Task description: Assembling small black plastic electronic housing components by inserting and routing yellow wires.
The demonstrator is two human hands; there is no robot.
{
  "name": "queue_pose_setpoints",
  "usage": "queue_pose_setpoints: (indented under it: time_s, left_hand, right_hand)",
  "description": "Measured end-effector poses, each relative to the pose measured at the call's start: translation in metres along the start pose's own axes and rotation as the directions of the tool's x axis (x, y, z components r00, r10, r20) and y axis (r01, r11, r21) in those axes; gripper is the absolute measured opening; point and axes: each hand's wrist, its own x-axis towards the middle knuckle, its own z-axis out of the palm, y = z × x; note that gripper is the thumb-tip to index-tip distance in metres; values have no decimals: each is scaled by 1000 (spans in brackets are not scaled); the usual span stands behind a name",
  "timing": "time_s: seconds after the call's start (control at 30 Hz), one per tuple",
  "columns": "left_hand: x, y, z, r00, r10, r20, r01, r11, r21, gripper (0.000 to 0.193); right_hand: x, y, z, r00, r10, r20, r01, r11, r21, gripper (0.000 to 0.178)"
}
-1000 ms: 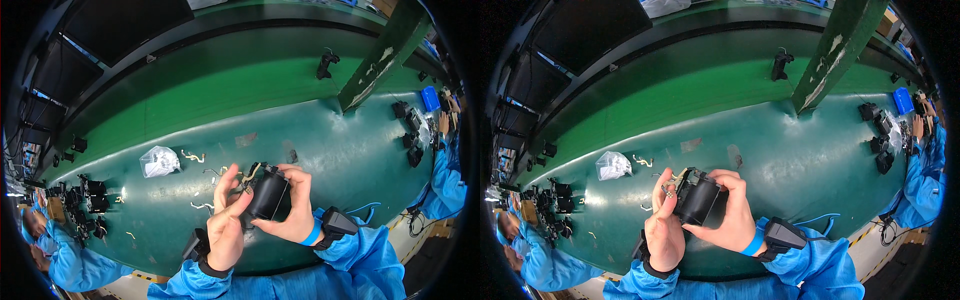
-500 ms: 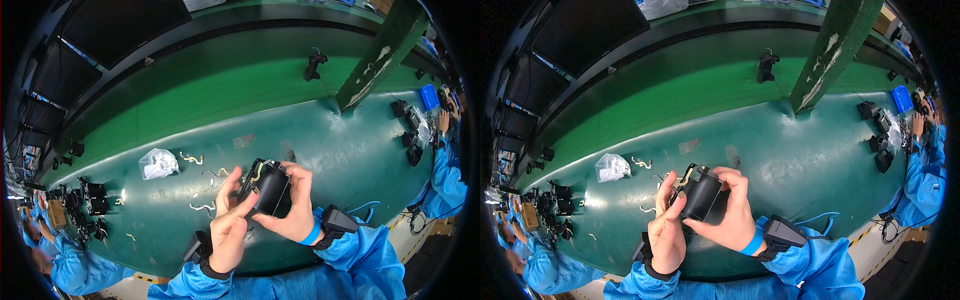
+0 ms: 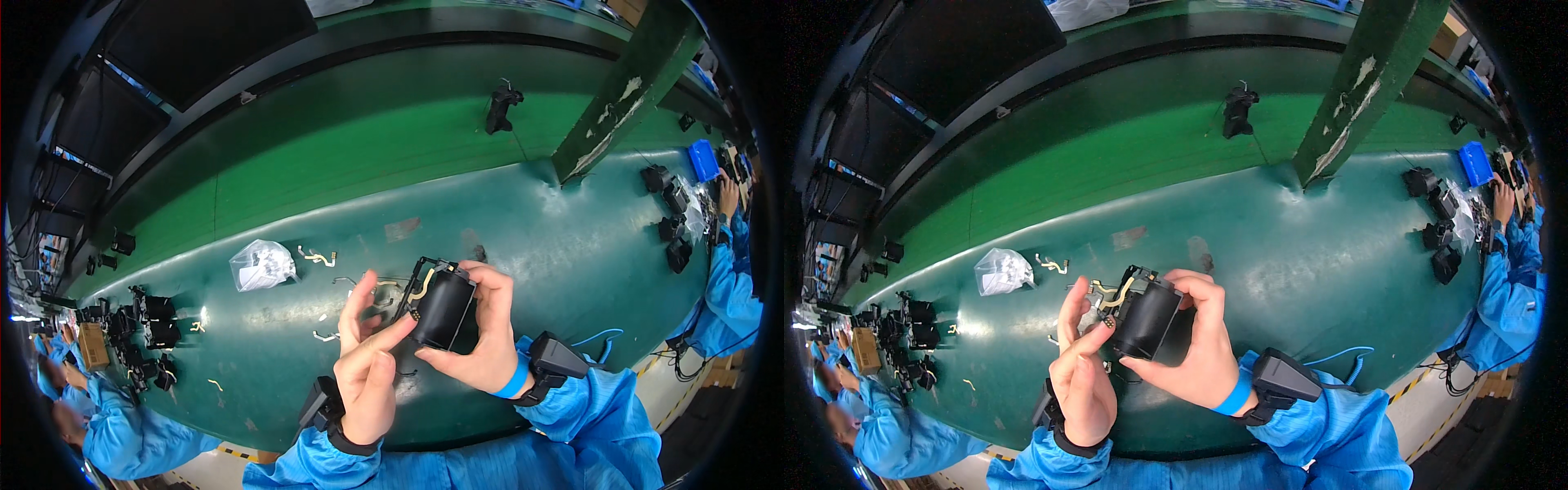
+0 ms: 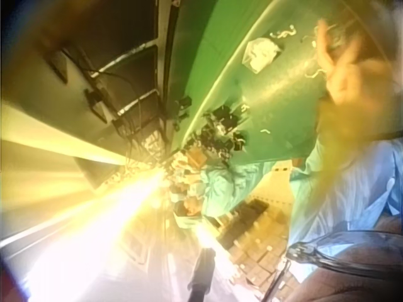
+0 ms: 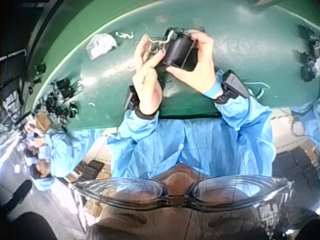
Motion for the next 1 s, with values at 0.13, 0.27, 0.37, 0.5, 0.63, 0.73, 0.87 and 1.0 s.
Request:
queue_pose_setpoints:
  time_s: [0.13,0.27,0.37,0.5,0.63,0.73,0.87,1.0]
  left_hand:
    - [-1,2,-1,998,33,-49,-28,994,107,42]
    - [-1,3,-2,997,51,-59,-39,981,192,42]
    - [-1,1,-4,995,86,-57,-70,970,234,42]
    - [0,2,-3,995,91,-51,-73,957,281,42]
    - [0,4,-4,996,78,-30,-67,960,273,42]
    - [1,5,-3,998,52,-33,-43,973,225,43]
    - [3,0,-1,994,17,-104,-15,1000,25,43]
    - [2,-4,2,990,-2,-138,-30,974,-226,25]
  right_hand:
    - [0,-1,-1,1000,-12,15,13,1000,-13,86]
    - [-1,-1,-1,1000,-7,16,7,1000,7,85]
    - [-1,-1,0,1000,-4,17,4,1000,12,85]
    - [-1,-1,-1,1000,-8,17,7,1000,18,85]
    - [-2,2,0,1000,1,28,-1,1000,24,85]
    - [-1,2,0,999,15,50,-17,999,38,85]
    - [1,2,-1,996,-26,91,21,998,63,84]
    - [0,2,2,996,-33,80,24,993,117,83]
